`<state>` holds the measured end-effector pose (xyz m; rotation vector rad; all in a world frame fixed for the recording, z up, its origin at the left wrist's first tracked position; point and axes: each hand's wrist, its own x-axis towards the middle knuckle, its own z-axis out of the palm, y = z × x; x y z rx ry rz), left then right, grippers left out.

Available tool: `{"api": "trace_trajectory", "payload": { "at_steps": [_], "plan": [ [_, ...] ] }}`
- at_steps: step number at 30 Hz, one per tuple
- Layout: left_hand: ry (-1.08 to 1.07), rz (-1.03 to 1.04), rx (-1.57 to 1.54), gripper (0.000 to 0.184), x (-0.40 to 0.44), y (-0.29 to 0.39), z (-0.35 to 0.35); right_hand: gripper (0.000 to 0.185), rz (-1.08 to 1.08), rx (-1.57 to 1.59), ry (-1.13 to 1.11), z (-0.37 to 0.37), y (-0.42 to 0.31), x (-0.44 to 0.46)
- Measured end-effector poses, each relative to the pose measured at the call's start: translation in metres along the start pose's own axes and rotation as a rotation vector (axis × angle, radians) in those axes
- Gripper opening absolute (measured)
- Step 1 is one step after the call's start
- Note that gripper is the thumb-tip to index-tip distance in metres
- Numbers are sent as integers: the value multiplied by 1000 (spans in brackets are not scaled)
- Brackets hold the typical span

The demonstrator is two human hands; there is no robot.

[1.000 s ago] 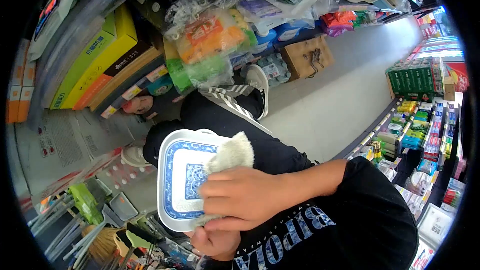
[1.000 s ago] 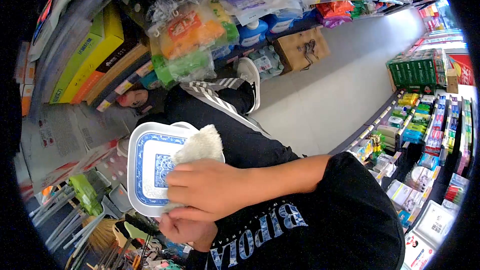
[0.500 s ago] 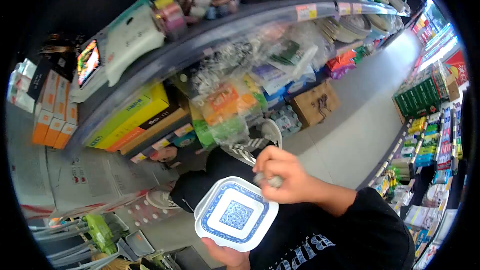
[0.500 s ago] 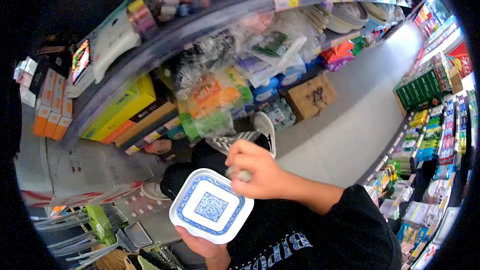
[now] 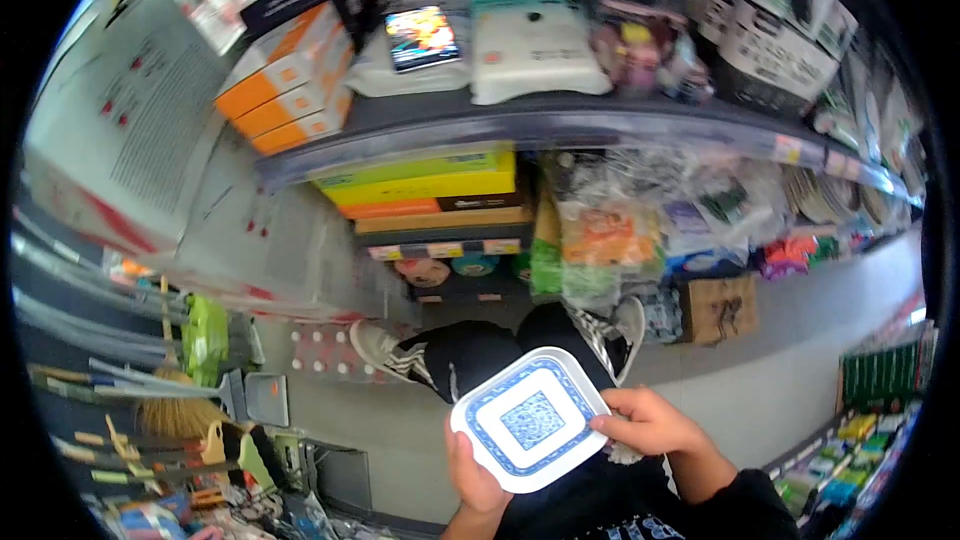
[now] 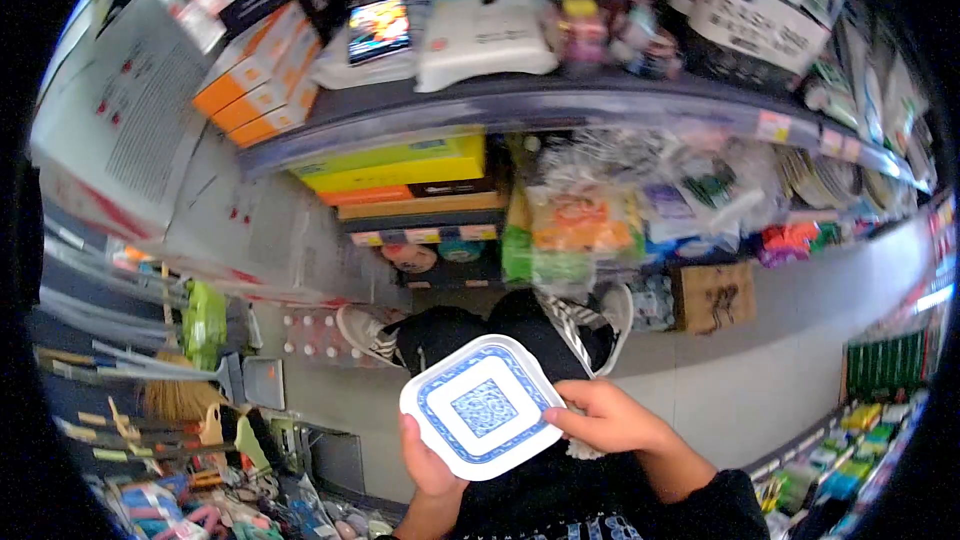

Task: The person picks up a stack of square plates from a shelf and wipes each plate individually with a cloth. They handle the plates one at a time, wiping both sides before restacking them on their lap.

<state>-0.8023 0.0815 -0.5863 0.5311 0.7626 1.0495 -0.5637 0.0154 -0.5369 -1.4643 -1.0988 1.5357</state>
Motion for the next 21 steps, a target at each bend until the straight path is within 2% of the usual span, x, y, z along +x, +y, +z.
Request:
{"api": "trace_trajectory", "payload": {
  "at_steps": [1, 4, 8, 9, 10, 13, 16, 17, 21],
  "plan": [
    [9, 24, 54, 64, -2, 3, 5, 25, 78, 99, -14, 0, 7, 1],
    [-10, 40, 102, 65, -6, 16, 11, 29, 100, 226, 7, 4, 11, 3],
    [-163, 62, -1, 72, -4, 26, -2, 31, 34, 275, 71, -1, -5, 3],
    [-143, 136, 52, 73, -3, 28, -3, 30, 14, 285, 95, -6, -14, 4],
    [-133, 193, 130, 64, -1, 32, -7, 30, -7, 295, 125, -11, -23, 6],
    [18, 485, 717, 44, 12, 29, -32, 33, -171, 262, 227, -29, -46, 12],
    [85, 511, 1156, 49, 13, 34, -34, 31, -244, 210, 328, -42, -72, 15],
    [107, 485, 1227, 58, 13, 29, -40, 30, -271, 180, 360, -43, -78, 16],
    [26, 323, 1250, 65, 11, 20, -56, 35, -365, 113, 366, -36, -84, 27]
  ]
}}
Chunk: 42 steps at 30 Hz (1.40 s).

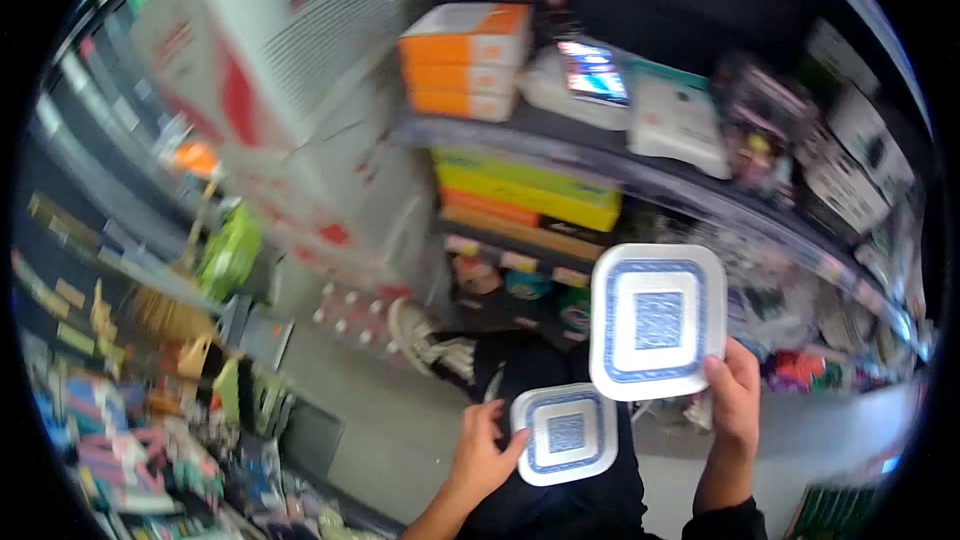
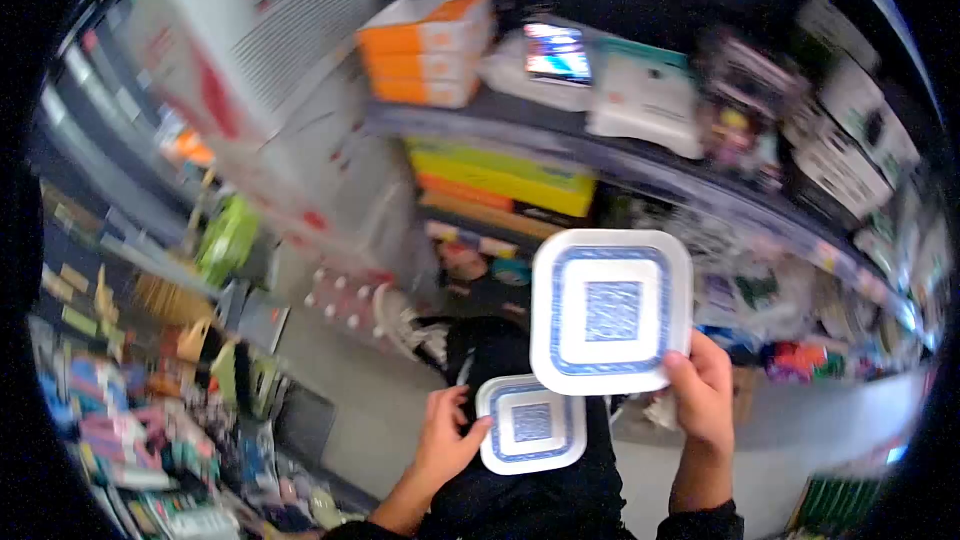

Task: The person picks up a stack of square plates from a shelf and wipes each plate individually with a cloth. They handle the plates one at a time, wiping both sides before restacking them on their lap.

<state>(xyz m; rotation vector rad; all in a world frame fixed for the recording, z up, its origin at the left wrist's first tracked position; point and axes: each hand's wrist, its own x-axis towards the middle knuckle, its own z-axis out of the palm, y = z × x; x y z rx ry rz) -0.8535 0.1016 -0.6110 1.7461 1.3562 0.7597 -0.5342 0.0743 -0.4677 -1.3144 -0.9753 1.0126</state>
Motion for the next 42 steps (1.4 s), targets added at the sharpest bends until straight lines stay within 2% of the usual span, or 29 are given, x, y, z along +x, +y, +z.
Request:
{"api": "trace_trajectory", "payload": {
  "at_steps": [2, 9, 11, 16, 20, 23, 24, 27, 28, 29, 31, 33, 35, 37, 42],
  "plan": [
    [-40, -45, -36, 66, -3, 3, -4, 36, 25, -10, -8, 9, 11, 1],
    [7, 11, -133, 49, -1, 19, 3, 43, 76, -72, -61, 30, 28, 14],
    [33, 57, -88, 47, -3, 21, 8, 40, 100, -73, 12, 41, 25, 14],
    [84, 111, -63, 41, -2, 29, 8, 39, 144, 17, 103, 24, 37, 11],
    [67, 58, -65, 41, -2, 37, 2, 40, 153, -1, 116, 7, 46, 5],
    [105, 120, -10, 40, -1, 42, -1, 41, 141, 6, 152, -1, 51, 0],
    [67, 72, -2, 39, -3, 41, -5, 41, 154, -6, 151, -6, 54, -2],
    [103, -60, -252, 38, -4, 23, -8, 41, 188, 19, 193, -10, 62, -8],
    [77, -162, -401, 39, -4, 29, -15, 41, 198, 35, 172, -15, 68, -11],
    [117, -96, -379, 40, -1, 25, -20, 41, 219, 39, 175, -18, 71, -14],
    [253, -130, -481, 43, 3, 4, -25, 40, 249, 51, 175, -22, 78, -19],
    [278, -339, -568, 46, 8, 1, -47, 38, 263, 56, 162, -22, 84, -27],
    [350, -253, -689, 47, 11, -6, -57, 37, 271, 37, 141, -21, 92, -36],
    [420, -254, -725, 44, 16, 0, -66, 38, 306, 21, 81, -19, 98, -46],
    [332, -235, -811, 52, 19, 4, -69, 36, 403, 48, 31, 0, 101, -66]
  ]
}}
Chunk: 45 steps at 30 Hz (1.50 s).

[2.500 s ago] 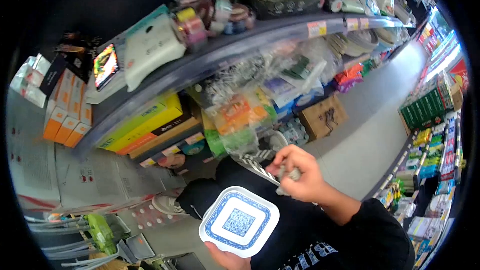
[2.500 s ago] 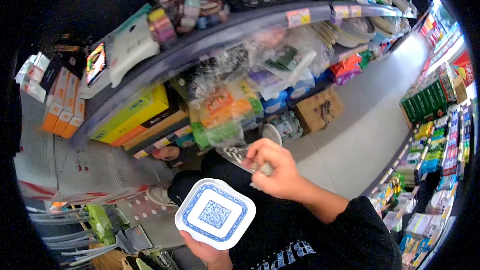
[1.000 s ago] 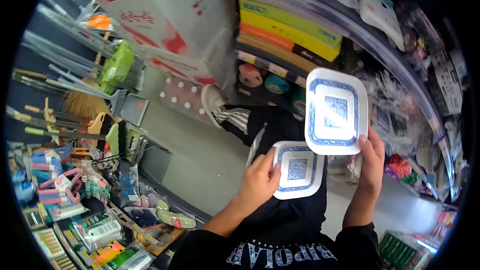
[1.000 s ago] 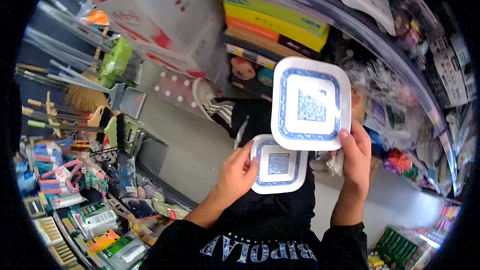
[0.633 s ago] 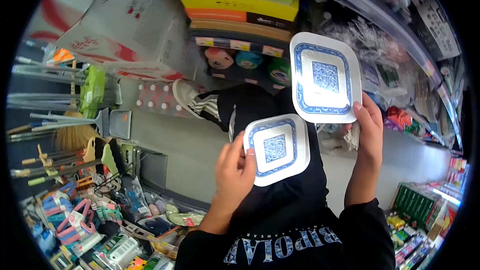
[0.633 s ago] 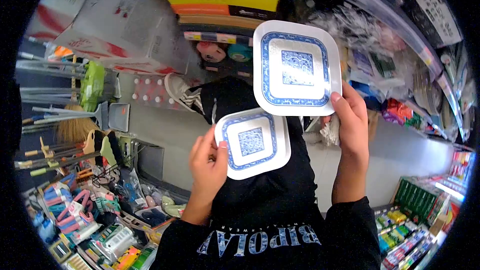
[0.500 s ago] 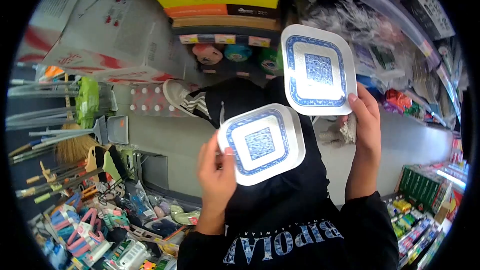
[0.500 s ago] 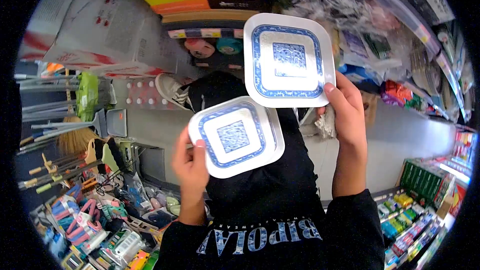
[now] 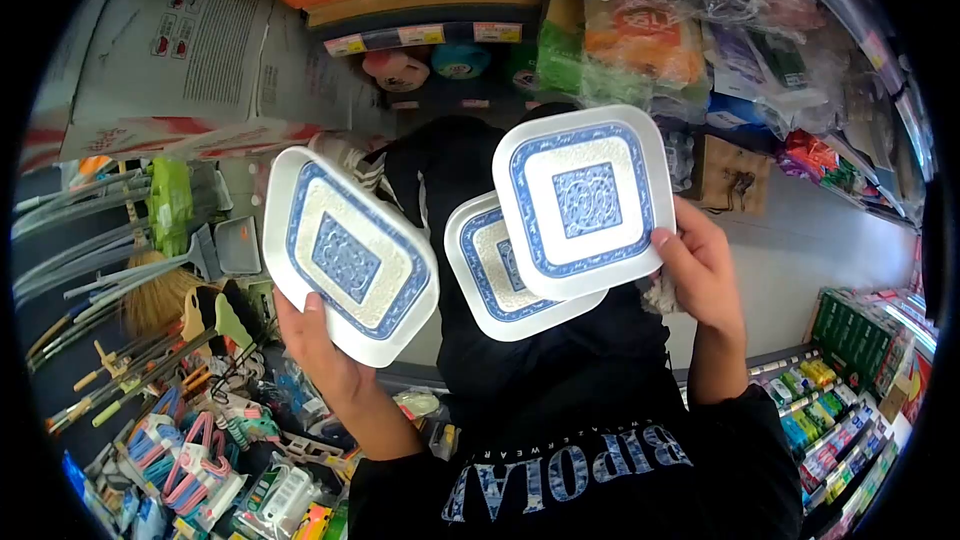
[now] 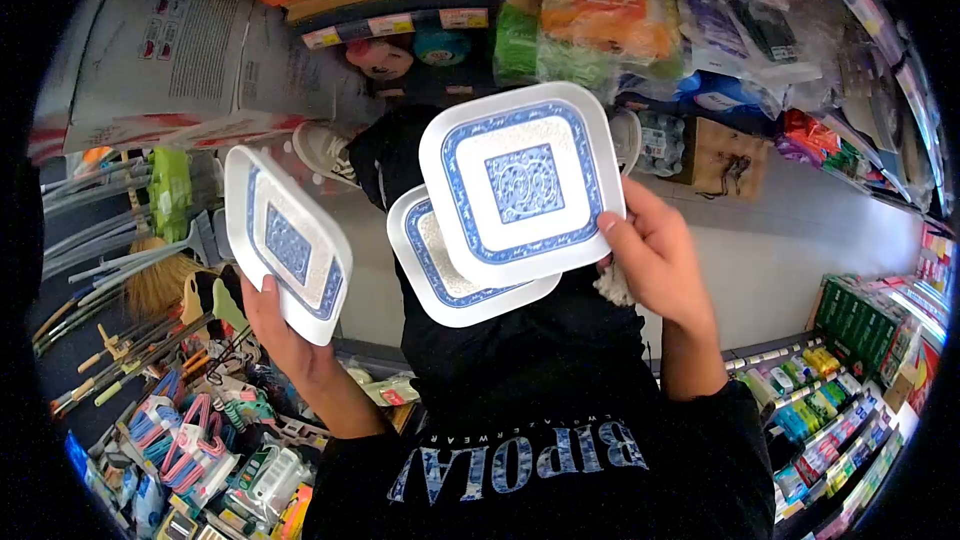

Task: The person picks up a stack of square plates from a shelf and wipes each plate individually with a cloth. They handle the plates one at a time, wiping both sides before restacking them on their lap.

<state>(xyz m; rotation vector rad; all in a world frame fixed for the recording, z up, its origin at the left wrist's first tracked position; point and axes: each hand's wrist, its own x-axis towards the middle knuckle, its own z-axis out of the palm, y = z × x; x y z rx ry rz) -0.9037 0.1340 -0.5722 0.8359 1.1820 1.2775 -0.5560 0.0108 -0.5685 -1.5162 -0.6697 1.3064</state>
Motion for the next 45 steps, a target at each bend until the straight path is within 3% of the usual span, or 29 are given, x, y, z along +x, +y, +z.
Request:
{"api": "trace_trajectory", "payload": {
  "at_steps": [3, 5, 8, 11, 12, 21, 24, 27, 28, 30, 33, 36, 37, 38, 42, 44, 45],
  "plan": [
    [-121, -56, -126, 62, -4, -12, -5, 43, 19, -126, -11, 14, 8, -12],
    [-147, -165, -377, 69, -5, -16, 3, 53, 10, -275, -31, 18, 10, -18],
    [-193, -268, -708, 74, -2, -29, 9, 52, 30, -243, -52, 30, 11, -18],
    [-341, -326, -770, 78, -1, -33, 8, 49, -91, -359, 9, 34, 28, -19],
    [-342, -339, -776, 79, -2, -34, 10, 47, -14, -370, 16, 37, 18, -20],
    [-178, -340, -667, 79, -7, -43, 4, 43, -54, -403, -4, 34, 19, -18],
    [-317, -299, -733, 76, -8, -40, 6, 44, -52, -450, -27, 31, 22, -17],
    [-240, -310, -741, 68, -14, -36, 12, 47, -17, -486, -40, 34, 12, -14],
    [-127, -263, -615, 63, -13, -37, 16, 49, 4, -510, -49, 35, 7, -13],
    [-162, -284, -676, 73, -19, -35, 30, 52, 78, -597, -75, 29, -6, -12],
    [-281, -377, -838, 87, -27, -38, 39, 62, -39, -483, 20, 0, -5, -9],
    [-392, -524, -1019, 91, -35, -37, 59, 73, -233, 187, 52, -8, -22, -11],
    [-376, -572, -1003, 90, -38, -39, 62, 77, -290, 165, 34, -8, -30, -14],
    [-477, -574, -1063, 92, -40, -47, 65, 70, -374, 198, 15, -4, -35, -14],
    [-513, -560, -1037, 91, -48, -56, 86, 51, -618, 337, -18, 38, -51, -16],
    [-449, -506, -804, 89, -51, -41, 111, 45, -730, 163, 16, 54, -45, -9],
    [-416, -476, -687, 89, -52, -33, 121, 41, -785, -137, 34, 55, -48, -4]
  ]
}}
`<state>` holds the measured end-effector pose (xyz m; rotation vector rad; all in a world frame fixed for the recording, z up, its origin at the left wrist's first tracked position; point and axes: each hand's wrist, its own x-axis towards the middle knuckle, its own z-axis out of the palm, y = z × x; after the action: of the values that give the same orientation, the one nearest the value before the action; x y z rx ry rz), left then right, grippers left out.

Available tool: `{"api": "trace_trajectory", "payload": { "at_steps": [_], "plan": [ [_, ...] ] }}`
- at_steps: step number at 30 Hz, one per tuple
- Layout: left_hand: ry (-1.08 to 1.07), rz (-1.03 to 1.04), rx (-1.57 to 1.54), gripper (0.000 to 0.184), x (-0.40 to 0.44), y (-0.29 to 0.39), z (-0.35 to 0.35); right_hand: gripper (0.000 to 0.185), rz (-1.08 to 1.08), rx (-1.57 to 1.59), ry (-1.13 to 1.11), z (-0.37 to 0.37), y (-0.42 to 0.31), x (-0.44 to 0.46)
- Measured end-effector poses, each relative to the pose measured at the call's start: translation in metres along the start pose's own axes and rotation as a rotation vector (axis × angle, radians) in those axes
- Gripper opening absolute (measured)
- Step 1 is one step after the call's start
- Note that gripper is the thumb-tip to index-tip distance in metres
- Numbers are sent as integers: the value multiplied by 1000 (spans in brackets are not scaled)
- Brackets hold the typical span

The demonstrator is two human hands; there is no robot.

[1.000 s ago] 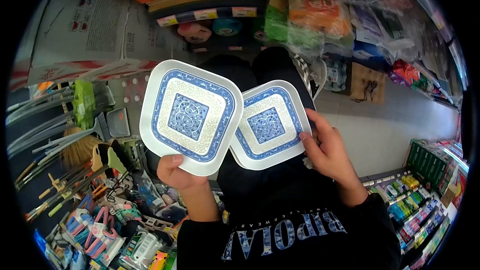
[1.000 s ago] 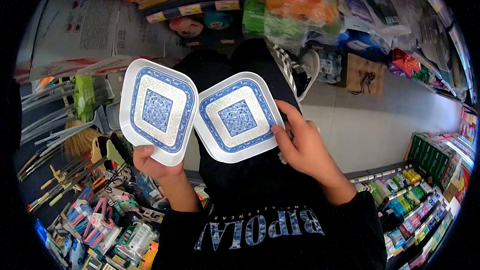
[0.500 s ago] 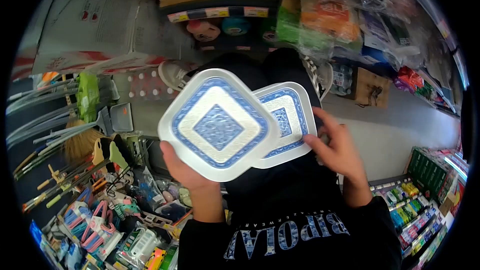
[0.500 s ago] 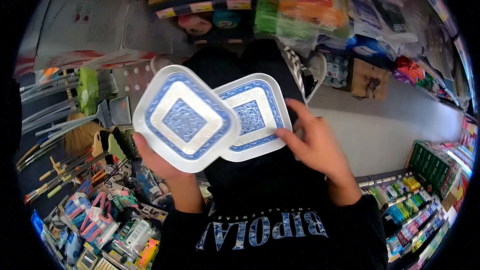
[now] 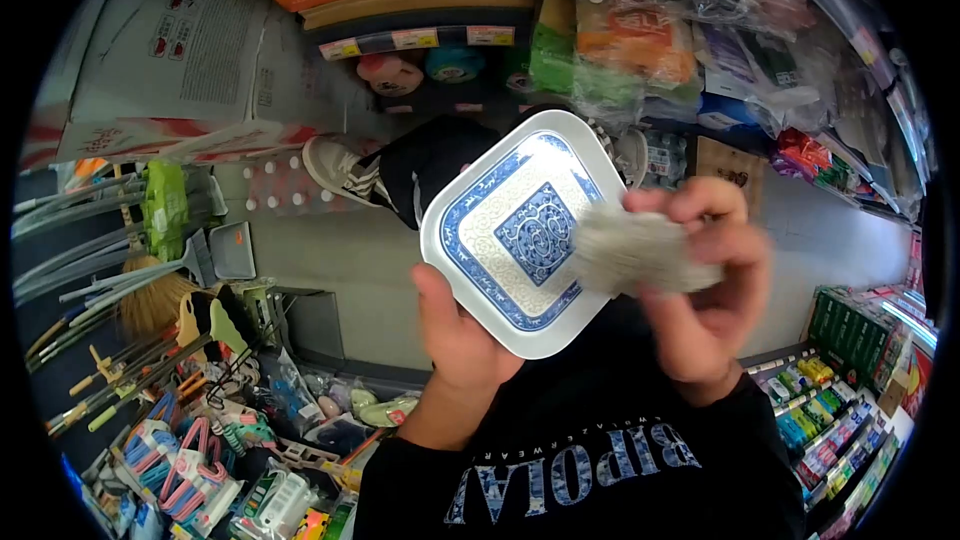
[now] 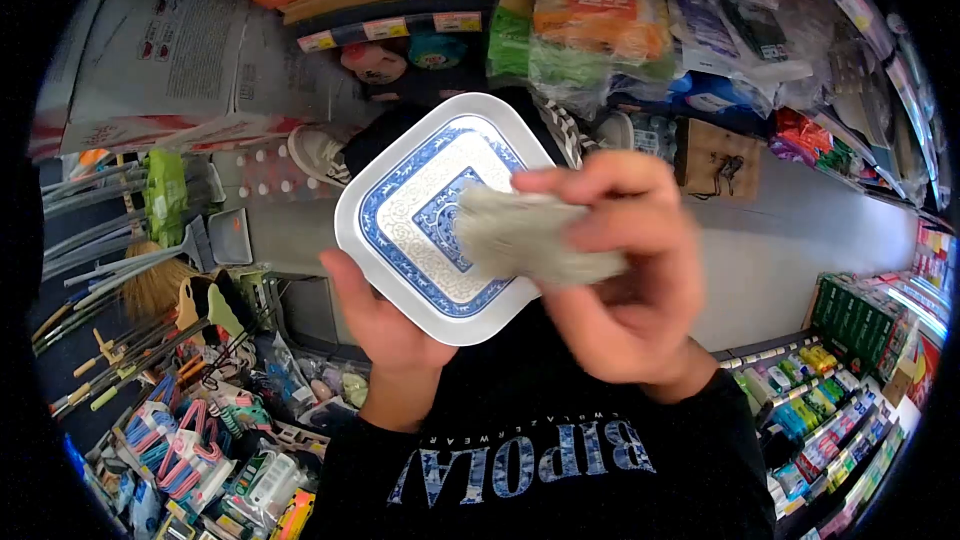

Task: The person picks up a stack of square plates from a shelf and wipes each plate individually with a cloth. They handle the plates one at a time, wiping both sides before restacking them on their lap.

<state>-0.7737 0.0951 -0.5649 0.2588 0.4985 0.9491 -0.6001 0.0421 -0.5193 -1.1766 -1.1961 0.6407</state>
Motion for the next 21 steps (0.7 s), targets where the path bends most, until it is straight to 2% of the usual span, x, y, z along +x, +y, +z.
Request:
{"api": "trace_trajectory", "payload": {
  "at_steps": [1, 4, 6, 7, 9, 11, 14, 16, 18, 21],
  "plan": [
    [3, 19, 26, 90, 0, -1, 7, 37, -81, -272, -73, 1, 2, 5],
    [1, 132, 199, 93, 3, -5, 18, 36, -6, -849, -190, 7, -8, 11],
    [32, 196, 330, 99, 3, -6, 22, 39, 252, -682, -161, 9, 2, -1],
    [56, 229, 369, 100, 2, -7, 26, 48, 294, -621, -160, 11, 4, -3],
    [56, 280, 489, 108, 0, -15, 30, 52, 310, -615, -144, 21, 11, -7],
    [25, 242, 562, 114, -5, -22, 30, 58, 360, -539, -110, 21, 11, -4],
    [-31, 115, 542, 114, -7, -27, 23, 54, 94, -616, 96, 20, 30, 4],
    [-48, 50, 534, 112, -3, -26, 18, 56, 55, -508, 60, 22, 19, 12],
    [-105, 44, 556, 106, -2, -23, 12, 53, 12, -545, -42, 22, 22, 12],
    [-118, 76, 626, 98, 4, -23, 6, 41, 30, -481, -97, 31, 18, 5]
  ]
}}
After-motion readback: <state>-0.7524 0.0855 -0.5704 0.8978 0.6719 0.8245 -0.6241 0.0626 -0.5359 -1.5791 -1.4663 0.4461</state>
